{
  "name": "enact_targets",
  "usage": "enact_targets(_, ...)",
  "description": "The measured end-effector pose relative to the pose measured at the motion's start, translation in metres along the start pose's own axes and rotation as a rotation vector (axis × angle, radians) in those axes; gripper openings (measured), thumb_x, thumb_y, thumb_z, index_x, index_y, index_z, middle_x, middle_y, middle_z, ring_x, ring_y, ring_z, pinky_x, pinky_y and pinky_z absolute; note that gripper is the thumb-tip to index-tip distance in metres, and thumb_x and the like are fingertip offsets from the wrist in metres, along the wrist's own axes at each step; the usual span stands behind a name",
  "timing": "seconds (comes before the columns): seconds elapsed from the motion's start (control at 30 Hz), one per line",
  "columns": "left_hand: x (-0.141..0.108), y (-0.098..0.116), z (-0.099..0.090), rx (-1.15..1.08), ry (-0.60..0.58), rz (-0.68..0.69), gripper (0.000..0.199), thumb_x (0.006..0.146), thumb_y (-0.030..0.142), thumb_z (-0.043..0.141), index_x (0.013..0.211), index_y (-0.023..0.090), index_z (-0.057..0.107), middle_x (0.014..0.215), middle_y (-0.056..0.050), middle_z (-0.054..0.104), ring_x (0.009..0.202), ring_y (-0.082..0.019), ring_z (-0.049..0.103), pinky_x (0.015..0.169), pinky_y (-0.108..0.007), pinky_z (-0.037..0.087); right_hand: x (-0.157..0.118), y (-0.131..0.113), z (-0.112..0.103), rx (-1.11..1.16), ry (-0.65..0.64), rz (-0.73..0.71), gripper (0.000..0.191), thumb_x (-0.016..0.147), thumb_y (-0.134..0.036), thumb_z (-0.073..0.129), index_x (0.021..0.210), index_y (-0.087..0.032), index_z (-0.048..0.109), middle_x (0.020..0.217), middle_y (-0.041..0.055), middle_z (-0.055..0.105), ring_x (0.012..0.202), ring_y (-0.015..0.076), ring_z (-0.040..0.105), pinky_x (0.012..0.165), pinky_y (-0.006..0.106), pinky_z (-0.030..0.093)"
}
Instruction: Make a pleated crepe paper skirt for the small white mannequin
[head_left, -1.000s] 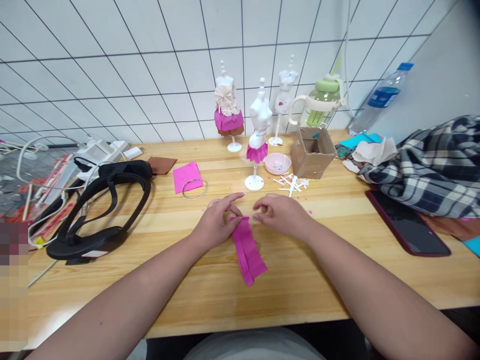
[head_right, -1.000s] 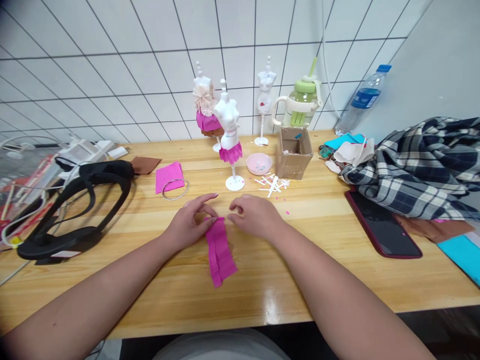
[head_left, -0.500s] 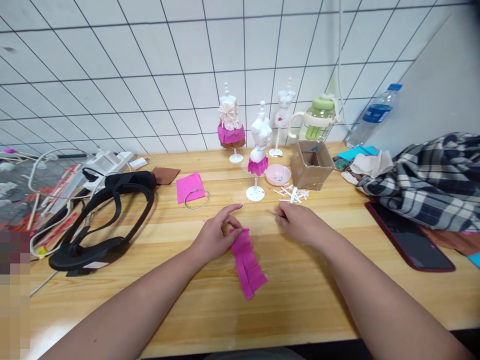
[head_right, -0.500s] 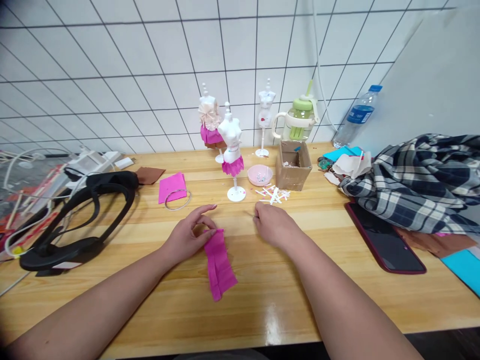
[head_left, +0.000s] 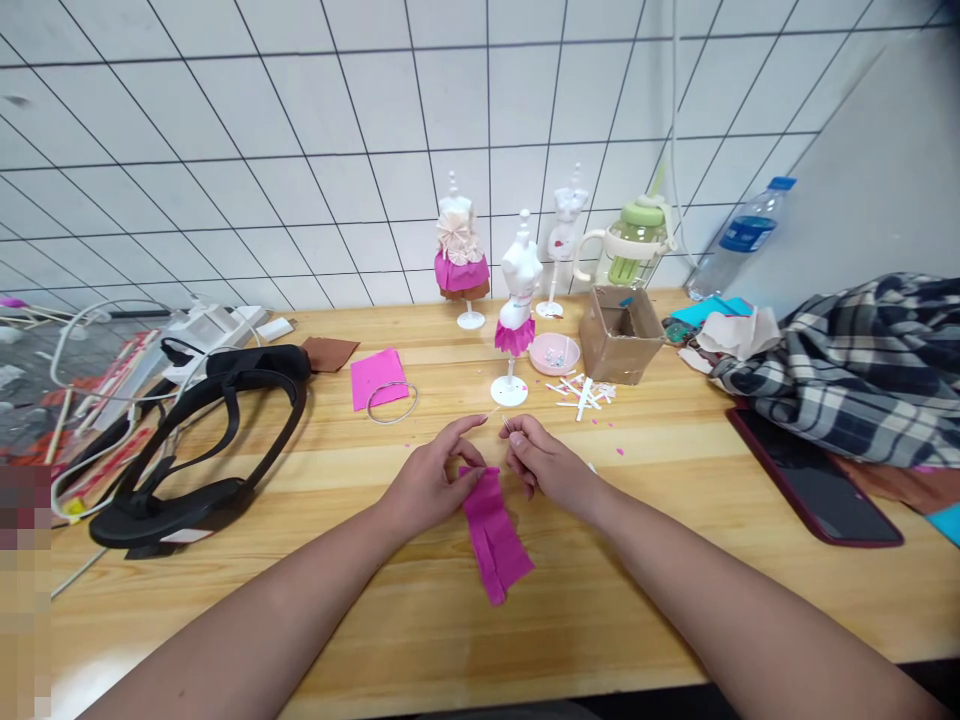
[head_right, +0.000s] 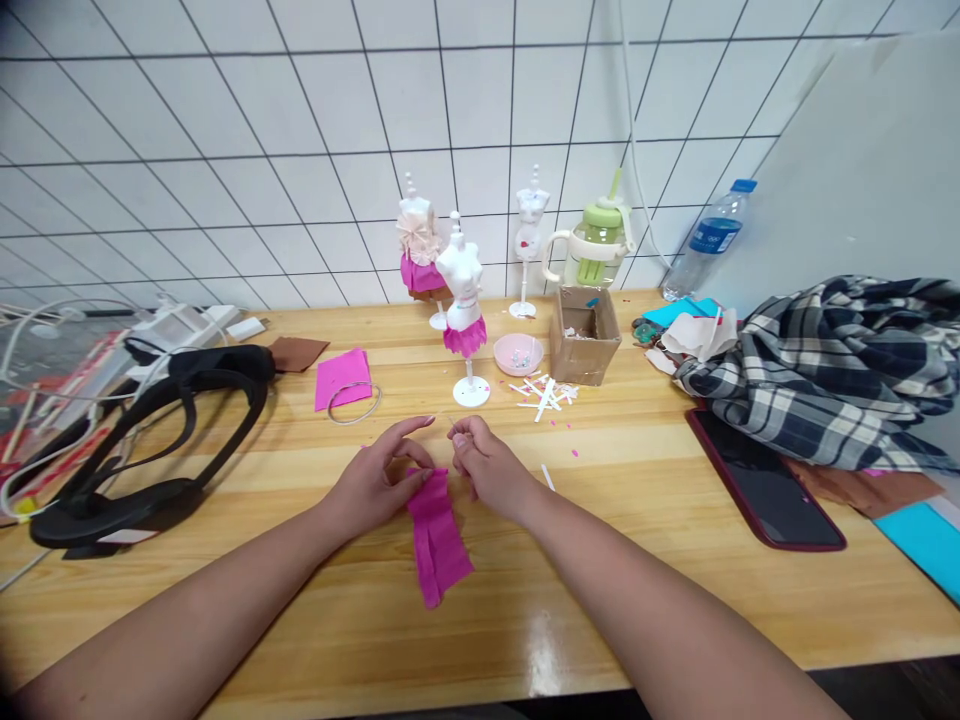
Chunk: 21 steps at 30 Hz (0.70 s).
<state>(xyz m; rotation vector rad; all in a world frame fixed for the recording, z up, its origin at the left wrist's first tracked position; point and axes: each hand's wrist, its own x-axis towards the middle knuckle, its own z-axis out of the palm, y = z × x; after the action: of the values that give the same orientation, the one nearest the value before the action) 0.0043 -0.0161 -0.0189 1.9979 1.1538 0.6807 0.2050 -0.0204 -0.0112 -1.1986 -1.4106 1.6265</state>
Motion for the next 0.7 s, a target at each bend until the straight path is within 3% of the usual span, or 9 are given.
enact_targets(0.27,0.0002,-0.0004,0.0025,-0.045,-0.040,0.019,0.057,0.086,0.017,0.055,0.140,0.027,0.038,0.087,0.001,0.068,0.066,-0.011,0.061,0.061,-0.023,0.046,-0.0046,-0.0056,0.0009,-0.001,-0.078,0.010,0.025,0.094,-0.047,0.040,0.102,-0.023,0.037,0.066,-0.0081,0.044,0.050,0.0091,0.042,0.046,0.021,0.045)
enact_targets(0.7,0.0007,0.0028,0.0024,-0.032,-0.057,0.029,0.056,0.086,0.018,0.054,0.139,0.026,0.039,0.086,0.001,0.068,0.067,-0.012,0.061,0.064,-0.025,0.046,-0.0050,-0.0063,-0.0018,0.050,-0.085,0.013,0.027,0.093,-0.049,0.043,0.099,-0.023,0.038,0.063,-0.0094,0.044,0.047,0.0091,0.044,0.046,0.023,0.048)
